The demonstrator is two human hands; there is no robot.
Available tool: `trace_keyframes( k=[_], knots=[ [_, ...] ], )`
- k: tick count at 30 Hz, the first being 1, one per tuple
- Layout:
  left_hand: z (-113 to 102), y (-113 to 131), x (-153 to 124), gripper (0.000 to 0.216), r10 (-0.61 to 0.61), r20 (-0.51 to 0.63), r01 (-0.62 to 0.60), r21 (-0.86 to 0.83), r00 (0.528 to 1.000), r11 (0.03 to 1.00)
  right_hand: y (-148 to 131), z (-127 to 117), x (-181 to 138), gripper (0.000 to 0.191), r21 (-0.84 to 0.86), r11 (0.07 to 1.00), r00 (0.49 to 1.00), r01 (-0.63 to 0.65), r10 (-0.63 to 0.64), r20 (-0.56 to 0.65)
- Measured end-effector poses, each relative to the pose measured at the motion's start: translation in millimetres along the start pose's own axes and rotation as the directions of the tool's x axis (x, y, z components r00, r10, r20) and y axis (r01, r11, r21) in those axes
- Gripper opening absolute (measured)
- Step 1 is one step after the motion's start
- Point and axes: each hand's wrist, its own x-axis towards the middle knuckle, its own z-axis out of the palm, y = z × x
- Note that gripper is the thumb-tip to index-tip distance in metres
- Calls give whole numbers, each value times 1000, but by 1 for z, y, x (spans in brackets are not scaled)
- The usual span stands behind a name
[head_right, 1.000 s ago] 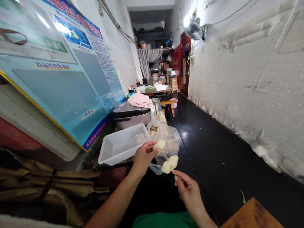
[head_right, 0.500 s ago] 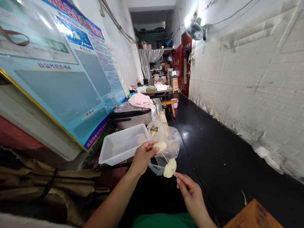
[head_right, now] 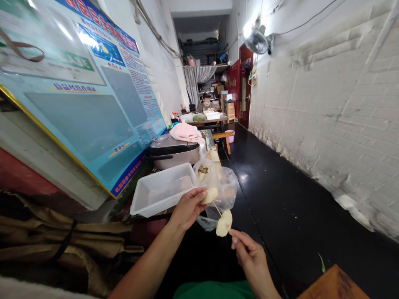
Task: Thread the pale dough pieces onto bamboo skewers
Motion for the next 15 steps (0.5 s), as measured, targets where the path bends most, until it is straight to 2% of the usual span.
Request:
trace_keyframes(
  k=[10,15],
  knots=[
    [1,0,2,45,-75,30,75,4,997,997,-3,5,4,49,-21,1000,1000,16,-17,-22],
    [3,-3,0,44,47,-19,-45,97,999,994,-3,1,4,47,-105,992,997,65,-68,-27]
  ],
)
